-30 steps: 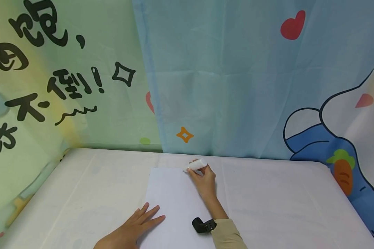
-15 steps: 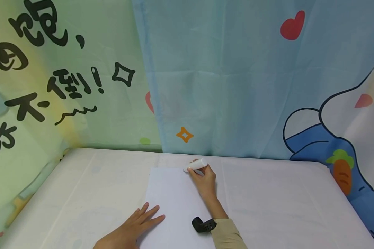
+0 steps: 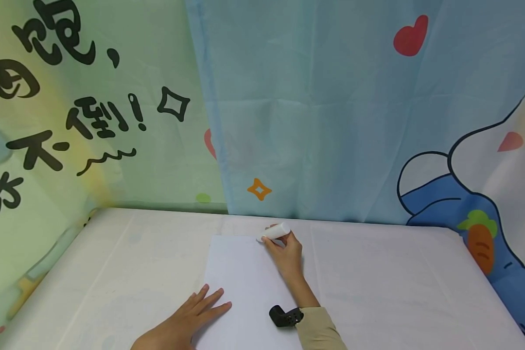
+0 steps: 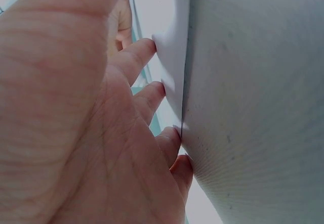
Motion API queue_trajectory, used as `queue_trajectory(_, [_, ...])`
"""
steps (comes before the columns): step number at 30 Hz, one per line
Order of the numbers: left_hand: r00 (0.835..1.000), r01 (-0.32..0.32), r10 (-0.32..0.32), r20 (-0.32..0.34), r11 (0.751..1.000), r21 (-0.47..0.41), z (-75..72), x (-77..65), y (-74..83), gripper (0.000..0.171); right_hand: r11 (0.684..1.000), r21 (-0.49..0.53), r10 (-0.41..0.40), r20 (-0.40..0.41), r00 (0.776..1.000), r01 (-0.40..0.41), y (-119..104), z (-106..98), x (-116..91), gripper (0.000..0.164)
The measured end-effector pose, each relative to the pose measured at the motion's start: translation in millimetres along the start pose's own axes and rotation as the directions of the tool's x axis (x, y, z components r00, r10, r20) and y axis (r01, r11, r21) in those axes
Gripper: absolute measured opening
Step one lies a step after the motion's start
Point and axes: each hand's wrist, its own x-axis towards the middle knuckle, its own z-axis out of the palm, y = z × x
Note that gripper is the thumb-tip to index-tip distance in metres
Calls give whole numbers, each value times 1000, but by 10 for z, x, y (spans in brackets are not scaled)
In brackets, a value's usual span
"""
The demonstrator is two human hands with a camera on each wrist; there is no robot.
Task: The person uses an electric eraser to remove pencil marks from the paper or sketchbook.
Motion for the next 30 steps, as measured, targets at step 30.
queue_trajectory(30, [1000,-3,3,-5,1000,12,17,9,-12,95,999,27,-27,21,999,26,-372,-25,-101,37])
